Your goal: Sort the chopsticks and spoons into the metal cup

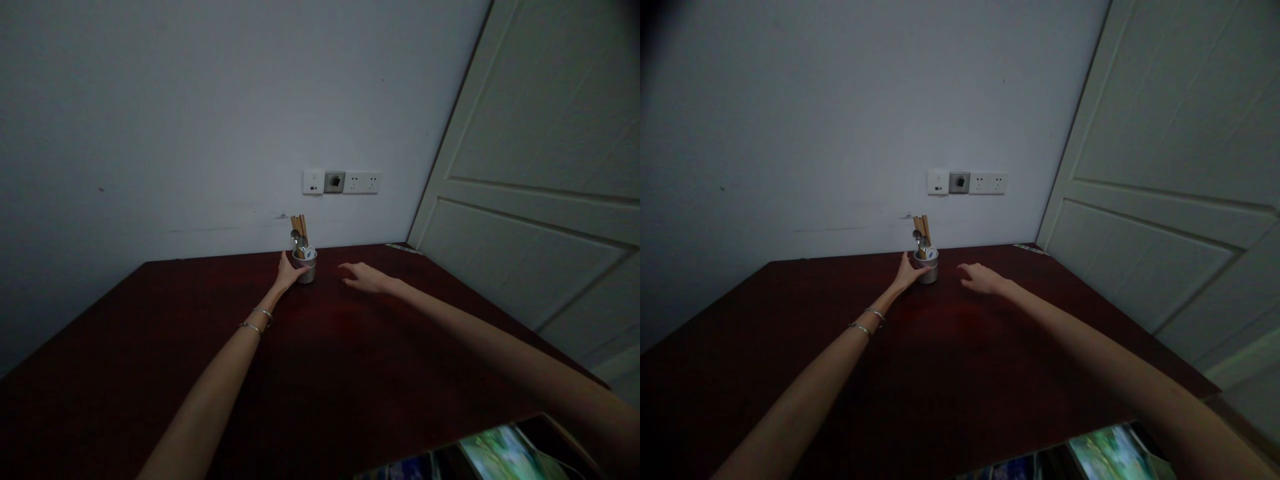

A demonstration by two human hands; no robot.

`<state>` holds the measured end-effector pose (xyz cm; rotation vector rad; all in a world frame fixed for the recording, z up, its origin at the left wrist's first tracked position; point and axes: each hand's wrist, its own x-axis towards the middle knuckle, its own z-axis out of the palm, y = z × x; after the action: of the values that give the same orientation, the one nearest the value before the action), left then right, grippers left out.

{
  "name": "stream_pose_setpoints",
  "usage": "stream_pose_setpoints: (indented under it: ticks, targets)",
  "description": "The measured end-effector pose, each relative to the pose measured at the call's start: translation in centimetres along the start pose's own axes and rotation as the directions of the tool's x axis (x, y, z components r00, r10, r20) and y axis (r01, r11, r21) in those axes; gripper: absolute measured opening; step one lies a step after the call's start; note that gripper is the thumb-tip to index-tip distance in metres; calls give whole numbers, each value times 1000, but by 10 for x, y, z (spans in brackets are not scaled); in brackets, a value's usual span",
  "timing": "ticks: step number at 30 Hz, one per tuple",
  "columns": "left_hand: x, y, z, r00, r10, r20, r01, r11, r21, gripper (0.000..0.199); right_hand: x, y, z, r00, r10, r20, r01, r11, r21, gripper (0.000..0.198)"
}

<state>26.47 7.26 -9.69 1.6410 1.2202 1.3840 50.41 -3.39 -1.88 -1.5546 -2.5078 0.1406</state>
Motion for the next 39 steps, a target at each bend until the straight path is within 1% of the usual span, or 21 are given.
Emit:
stream_pose_setpoints:
  ticks: [3,9,12,14,17,21,23,26,29,32,35,39]
  targets:
    - [0,1,3,1000,21,-7,-21,1000,-20,99,4,4,2,1000,-14,-14,14,1000,11,47]
    - [0,1,7,994,72,86,-74,997,19,78,12,11,6,999,-29,-25,30,999,40,47]
    - [1,1,6,992,76,101,-80,996,40,72,16,14,11,998,-35,-55,39,996,74,46]
    - [1,0,6,992,80,100,-85,995,42,70,20,16,17,997,-35,-74,44,991,127,46]
    - [1,-1,7,991,97,90,-100,995,26,68,30,13,29,994,-8,-108,35,967,253,46]
    - [-1,-2,4,988,133,83,-135,991,22,68,51,-4,45,985,53,-165,20,912,409,53]
    - [-3,-2,-3,983,156,92,-159,987,29,68,64,-18,53,976,62,-207,45,877,478,57]
    - [-7,0,-23,982,165,88,-168,985,26,68,86,-41,64,960,59,-272,117,801,587,59]
    - [-14,3,-56,986,157,57,-158,987,23,66,109,-69,79,951,70,-300,158,723,673,61]
    - [-23,6,-98,988,147,37,-149,988,51,63,131,-104,94,954,50,-294,190,659,728,66]
    - [-35,7,-144,989,151,8,-151,984,96,63,149,-146,108,952,-13,-305,255,586,769,71]
    - [-52,5,-206,992,118,-50,-112,988,110,65,169,-205,121,937,-90,-337,336,494,802,75]
